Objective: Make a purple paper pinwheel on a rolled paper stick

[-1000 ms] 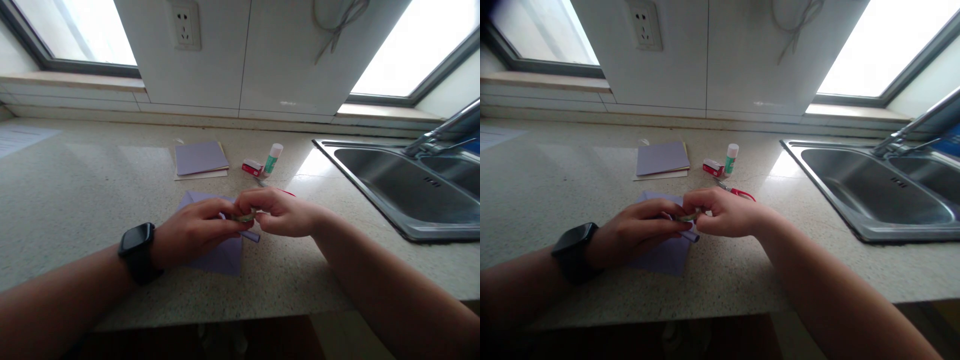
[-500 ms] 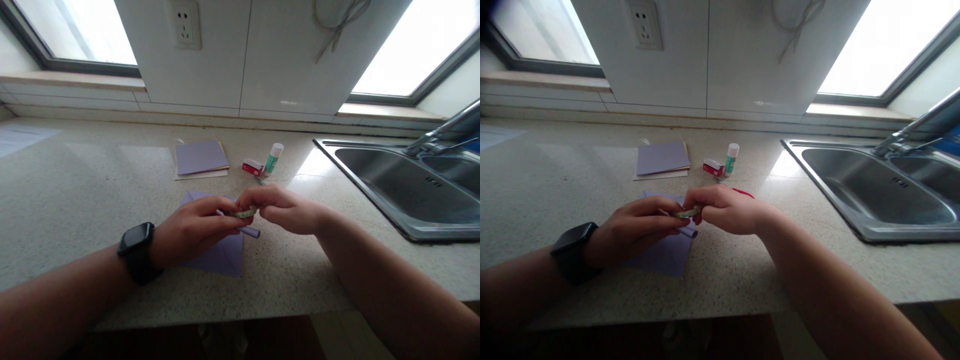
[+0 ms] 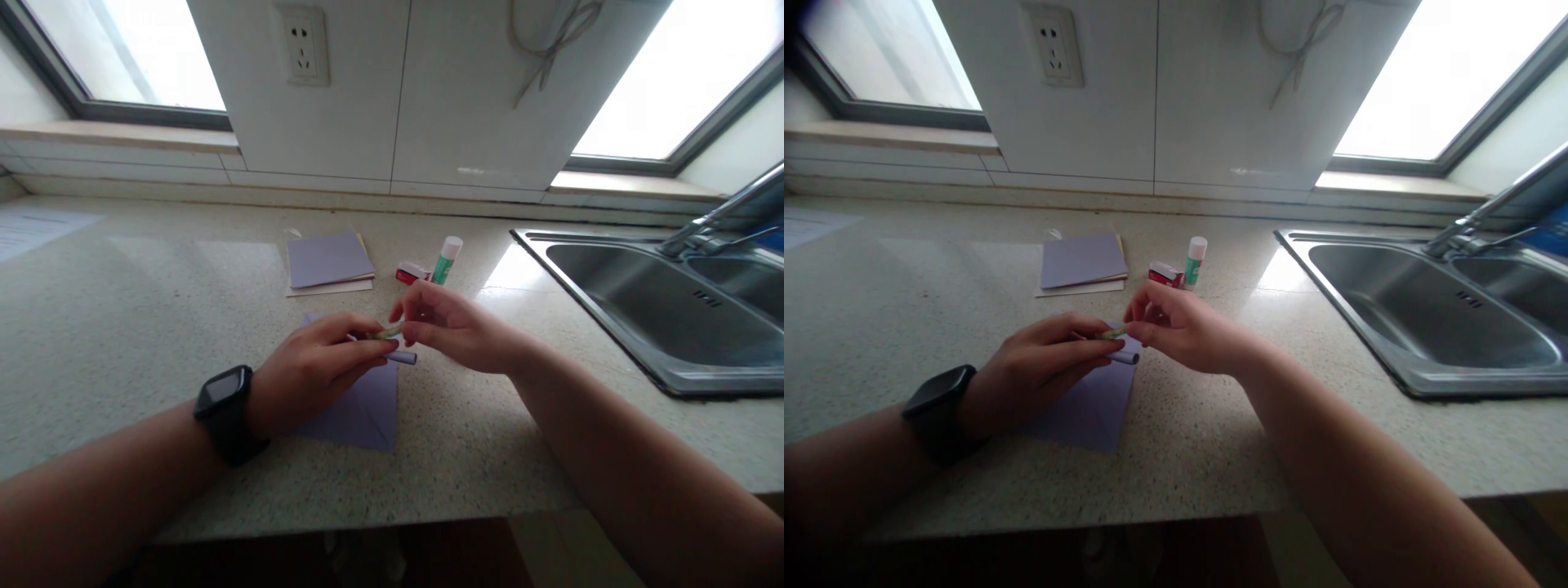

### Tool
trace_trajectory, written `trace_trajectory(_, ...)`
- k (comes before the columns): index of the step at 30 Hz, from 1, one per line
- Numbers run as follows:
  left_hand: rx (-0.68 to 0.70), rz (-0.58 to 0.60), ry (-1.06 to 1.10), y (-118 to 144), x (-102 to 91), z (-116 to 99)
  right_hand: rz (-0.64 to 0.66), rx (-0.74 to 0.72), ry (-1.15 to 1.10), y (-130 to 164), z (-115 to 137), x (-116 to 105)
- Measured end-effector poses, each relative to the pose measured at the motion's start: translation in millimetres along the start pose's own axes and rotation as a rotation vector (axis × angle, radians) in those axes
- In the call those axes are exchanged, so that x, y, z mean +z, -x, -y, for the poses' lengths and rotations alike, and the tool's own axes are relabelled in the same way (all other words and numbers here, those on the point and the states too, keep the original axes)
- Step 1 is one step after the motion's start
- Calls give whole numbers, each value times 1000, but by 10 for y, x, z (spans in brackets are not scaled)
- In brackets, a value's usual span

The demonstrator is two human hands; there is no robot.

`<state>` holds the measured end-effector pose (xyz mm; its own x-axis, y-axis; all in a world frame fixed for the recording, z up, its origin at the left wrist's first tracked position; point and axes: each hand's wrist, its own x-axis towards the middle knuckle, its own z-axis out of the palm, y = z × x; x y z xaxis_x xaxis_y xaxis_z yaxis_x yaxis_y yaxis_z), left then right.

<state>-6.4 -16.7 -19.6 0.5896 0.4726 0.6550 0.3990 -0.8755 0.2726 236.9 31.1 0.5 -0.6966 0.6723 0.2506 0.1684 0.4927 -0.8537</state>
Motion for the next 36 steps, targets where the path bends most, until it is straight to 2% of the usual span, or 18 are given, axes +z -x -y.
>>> trace_trajectory(10,6,12,-148,1,-5,21,-119,134,105,-33,-6,11)
trace_trajectory(15,22,33,-231,6,15,15,-155,153,121,-31,-17,44)
trace_trajectory(25,5,49,-216,9,14,-1,-144,162,37,-53,-63,65)
trace_trajectory(36,-3,67,-206,30,12,4,-138,170,69,-41,-35,83)
